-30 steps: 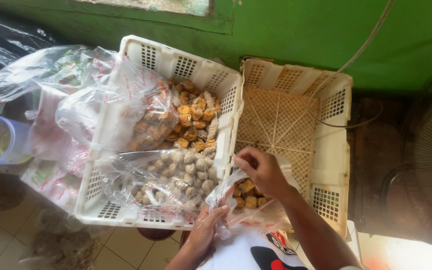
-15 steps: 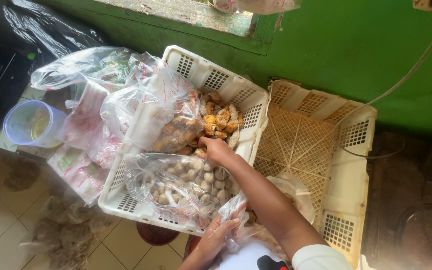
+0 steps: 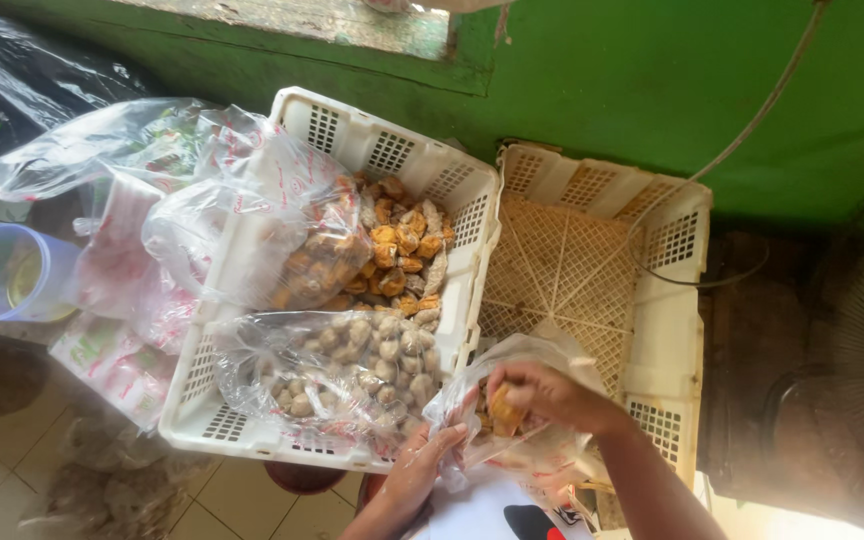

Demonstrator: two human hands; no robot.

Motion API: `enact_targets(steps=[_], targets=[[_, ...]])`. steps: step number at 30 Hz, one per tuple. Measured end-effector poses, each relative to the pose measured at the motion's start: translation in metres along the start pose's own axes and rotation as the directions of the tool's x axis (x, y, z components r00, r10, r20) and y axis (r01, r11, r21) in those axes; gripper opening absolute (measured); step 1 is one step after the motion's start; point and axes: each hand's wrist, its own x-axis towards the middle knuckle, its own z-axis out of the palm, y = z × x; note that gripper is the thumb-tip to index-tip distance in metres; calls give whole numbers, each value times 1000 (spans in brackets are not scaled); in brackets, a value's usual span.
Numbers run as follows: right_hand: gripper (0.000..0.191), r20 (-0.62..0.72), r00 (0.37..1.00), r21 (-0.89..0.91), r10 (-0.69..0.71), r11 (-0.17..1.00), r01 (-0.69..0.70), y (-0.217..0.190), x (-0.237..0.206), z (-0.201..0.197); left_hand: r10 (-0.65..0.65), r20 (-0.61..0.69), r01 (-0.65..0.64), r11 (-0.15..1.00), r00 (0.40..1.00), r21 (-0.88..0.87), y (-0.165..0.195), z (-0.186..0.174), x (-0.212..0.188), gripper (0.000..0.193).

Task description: The person packs fried food items from white plastic baskets into clear plastic bags. They repeatedly pick up pieces of fried food and place them into bags, then set the filled bags aside.

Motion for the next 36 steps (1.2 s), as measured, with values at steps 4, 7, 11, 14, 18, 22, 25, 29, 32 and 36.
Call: enact_targets(steps=[4, 7, 11, 14, 18, 22, 25, 29, 32, 36], targets=[[37, -272, 960, -542, 65, 814, -209, 8, -12, 25, 12, 43, -15, 997, 999, 73, 0, -3, 1, 25], [33, -315, 948, -565, -48, 812, -147, -7, 0, 19, 15, 26, -16, 997, 1000, 70, 3, -3, -3, 26], [26, -427, 900, -483, -89, 864, -144, -26, 52, 2, 26, 51, -28, 998, 998, 52, 12, 3, -12, 37], [22, -418, 885, -647, -204, 751, -132, -25, 108, 1, 61, 110, -64, 998, 992, 29, 19, 5, -20, 54], [27, -375, 913, -758, -159, 620, -203, -12, 178, 6, 107, 142, -120, 989, 984, 89, 15, -1, -19, 61], [60, -347, 936, -909, -63, 269, -319, 7, 216, 5, 56, 127, -67, 994, 990, 86, 4, -6, -13, 50], [53, -284, 929, -926, -238, 319, -201, 13, 226, 6, 69, 131, -80, 994, 989, 79, 5, -8, -13, 55], [18, -395, 918, -733, -30, 612, -296, -5, 210, 2, 67, 118, -79, 992, 991, 98, 12, -6, -13, 48], [19, -441, 892, -521, -105, 838, -159, -26, 162, -12, 27, 98, -33, 998, 995, 62, 11, -3, -11, 30], [27, -166, 979, -24, -115, 993, 113, -20, 41, -32, 34, 65, -35, 999, 997, 20, 6, 2, -5, 23]])
